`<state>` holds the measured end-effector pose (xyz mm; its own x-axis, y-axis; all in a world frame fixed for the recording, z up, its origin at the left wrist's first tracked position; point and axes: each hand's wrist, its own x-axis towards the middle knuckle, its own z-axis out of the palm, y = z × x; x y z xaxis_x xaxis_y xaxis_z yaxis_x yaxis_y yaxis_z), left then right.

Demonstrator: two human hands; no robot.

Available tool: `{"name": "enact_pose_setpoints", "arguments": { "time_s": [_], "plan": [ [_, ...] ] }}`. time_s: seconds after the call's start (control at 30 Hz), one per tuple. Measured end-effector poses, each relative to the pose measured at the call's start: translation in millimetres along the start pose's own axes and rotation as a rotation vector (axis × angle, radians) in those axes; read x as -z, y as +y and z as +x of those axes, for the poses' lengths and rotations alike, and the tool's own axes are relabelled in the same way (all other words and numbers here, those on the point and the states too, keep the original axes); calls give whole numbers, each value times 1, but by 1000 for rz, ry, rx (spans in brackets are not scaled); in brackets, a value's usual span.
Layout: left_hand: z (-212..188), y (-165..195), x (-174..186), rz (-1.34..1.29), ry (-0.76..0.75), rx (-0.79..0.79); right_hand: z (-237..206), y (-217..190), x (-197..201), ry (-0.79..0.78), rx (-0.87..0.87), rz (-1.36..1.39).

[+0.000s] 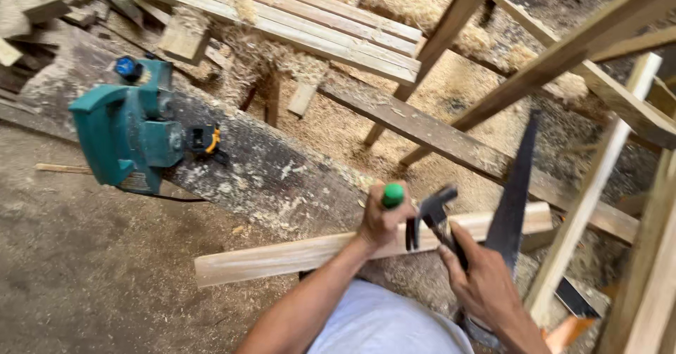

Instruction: The person takes a hammer and nails from a toolbox on the ground, then hammers nails into thin wooden strips laid across a workbench. They use a tape measure and a square to mark and check a strip, run an electric planer along a strip, and continue hammering nails while holding the strips in place.

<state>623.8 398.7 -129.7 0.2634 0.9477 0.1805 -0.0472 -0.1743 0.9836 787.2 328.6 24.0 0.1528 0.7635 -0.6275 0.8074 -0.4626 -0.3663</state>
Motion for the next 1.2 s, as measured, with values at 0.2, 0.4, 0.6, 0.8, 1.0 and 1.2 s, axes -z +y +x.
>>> {"name": "enact_pose_setpoints", "arguments": {
  "time_s": [0.2,0.4,0.6,0.8,1.0,1.2],
  "plan": [
    [-5,26,8,-248,1,131,-20,-10,40,126,75,35],
    [-17,10,-16,-71,-13,-23,-44,-25,49,332,450,196],
    [22,-3,4,-157,556,267,-23,-6,19,169,285,68],
    [49,22,53,-106,457,-155,6,39,-5,126,-185,320],
    [26,45,1,-233,234,-65,3,58,-29,216,-168,625],
    [-2,73,-45,34,89,-165,-10,61,-61,405,-102,1073]
  ]
}}
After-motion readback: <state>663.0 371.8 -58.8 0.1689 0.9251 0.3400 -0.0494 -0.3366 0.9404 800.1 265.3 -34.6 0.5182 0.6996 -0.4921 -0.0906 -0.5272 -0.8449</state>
